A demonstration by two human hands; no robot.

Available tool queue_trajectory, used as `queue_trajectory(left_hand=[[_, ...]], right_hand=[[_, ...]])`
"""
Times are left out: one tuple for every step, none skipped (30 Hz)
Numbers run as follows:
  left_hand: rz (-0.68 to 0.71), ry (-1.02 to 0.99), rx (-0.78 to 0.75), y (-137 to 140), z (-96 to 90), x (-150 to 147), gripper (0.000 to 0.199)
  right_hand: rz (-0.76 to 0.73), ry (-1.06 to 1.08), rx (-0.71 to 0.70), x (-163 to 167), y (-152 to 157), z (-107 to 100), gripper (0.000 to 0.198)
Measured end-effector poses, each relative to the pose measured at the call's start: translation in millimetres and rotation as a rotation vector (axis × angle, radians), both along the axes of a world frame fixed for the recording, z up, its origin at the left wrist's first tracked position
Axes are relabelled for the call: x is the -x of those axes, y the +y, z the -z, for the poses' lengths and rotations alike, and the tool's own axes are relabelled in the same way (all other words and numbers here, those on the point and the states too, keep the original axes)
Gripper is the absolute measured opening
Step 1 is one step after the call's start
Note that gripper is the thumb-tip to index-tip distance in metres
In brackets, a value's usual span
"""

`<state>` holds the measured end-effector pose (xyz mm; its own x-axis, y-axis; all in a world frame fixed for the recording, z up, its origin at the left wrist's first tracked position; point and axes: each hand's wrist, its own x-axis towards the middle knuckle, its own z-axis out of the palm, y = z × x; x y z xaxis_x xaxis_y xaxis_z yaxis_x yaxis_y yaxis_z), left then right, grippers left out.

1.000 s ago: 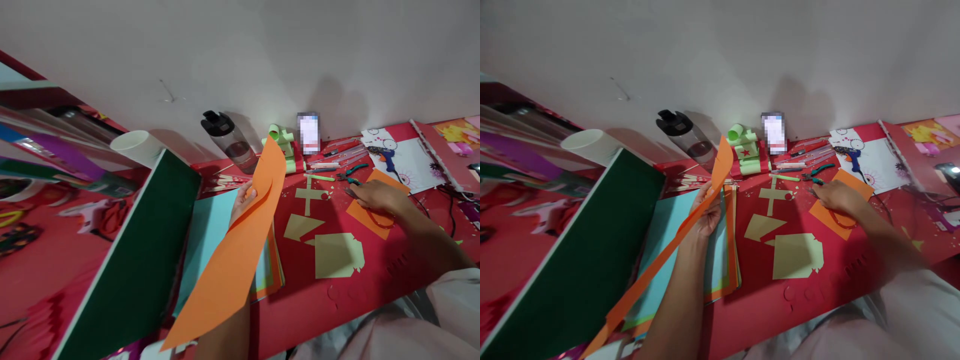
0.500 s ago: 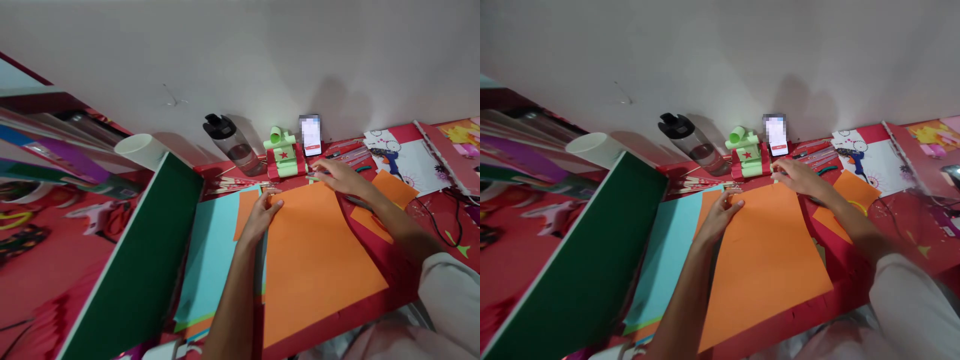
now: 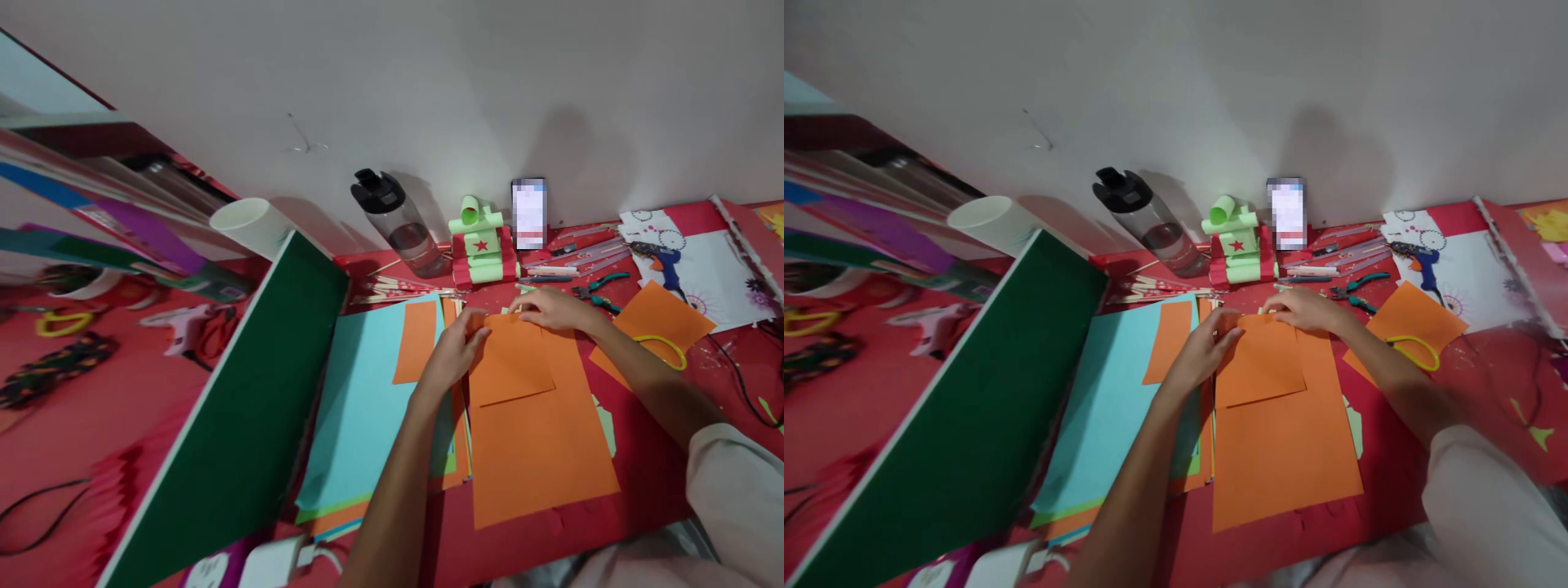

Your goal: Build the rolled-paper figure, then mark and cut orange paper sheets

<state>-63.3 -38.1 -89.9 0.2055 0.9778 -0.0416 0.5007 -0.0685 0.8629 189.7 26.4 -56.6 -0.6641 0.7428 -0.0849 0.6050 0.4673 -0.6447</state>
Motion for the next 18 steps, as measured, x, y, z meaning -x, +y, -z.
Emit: queue_trajectory(left_hand=[[0.001,0.064,-0.027,-1.4,-2.7,1.7,0.029],[0.003,0.12,-0.047,-2.8,-5.1,3.3,0.028],[0.007,0.166,-0.065,-4.0,-7.0,4.7,0.027],[0.013,0.206,-0.083,-5.1,-8.2,6.0,0.027],[0.017,0.238,-0.104,-5.8,-8.6,7.2,0.027],[0.022,0.264,-0.124,-6.0,-8.2,8.3,0.026],[0.027,0.289,-0.14,-5.8,-7.1,9.3,0.025],[0.033,0.313,-0.152,-5.2,-5.4,10.2,0.023],[0.04,0.332,-0.164,-4.3,-3.4,11.0,0.021],[0.047,0.345,-0.176,-3.1,-1.3,11.6,0.02],[0.057,0.356,-0.19,-1.9,0.9,11.9,0.019],[0.064,0.369,-0.209,-0.7,2.9,12.1,0.019],[0.067,0.385,-0.235,0.3,4.8,11.9,0.02],[0.063,0.406,-0.266,1.0,6.4,11.4,0.021],[0.052,0.43,-0.3,1.4,7.7,10.6,0.023],[0.041,0.452,-0.336,1.4,8.8,9.4,0.024],[0.04,0.467,-0.369,0.9,9.5,7.9,0.025],[0.06,0.476,-0.395,-0.1,10.0,6.0,0.027]], right_hand=[[-0.004,-0.006,-0.005,0.4,0.0,1.8,0.028],[-0.01,-0.013,-0.012,1.2,-0.3,3.0,0.029],[-0.014,-0.02,-0.02,2.3,-0.8,3.7,0.029],[-0.017,-0.028,-0.029,3.7,-1.5,4.0,0.029],[-0.02,-0.038,-0.038,5.0,-2.2,3.9,0.03],[-0.022,-0.05,-0.05,6.2,-2.9,3.7,0.03],[-0.022,-0.066,-0.062,7.3,-3.5,3.3,0.03],[-0.022,-0.081,-0.075,8.1,-4.0,2.9,0.03],[-0.024,-0.092,-0.088,8.7,-4.4,2.5,0.03],[-0.027,-0.1,-0.096,9.1,-4.7,2.1,0.03],[-0.031,-0.107,-0.101,9.3,-4.8,1.8,0.029],[-0.036,-0.111,-0.104,9.4,-4.9,1.5,0.029],[-0.04,-0.116,-0.106,9.4,-4.9,1.5,0.028],[-0.042,-0.123,-0.111,9.4,-5.0,1.6,0.028],[-0.041,-0.133,-0.119,9.4,-5.1,2.0,0.027],[-0.038,-0.144,-0.129,9.3,-5.3,2.6,0.026],[-0.035,-0.154,-0.14,9.4,-5.7,3.4,0.026],[-0.031,-0.16,-0.151,9.5,-6.3,4.2,0.025]])
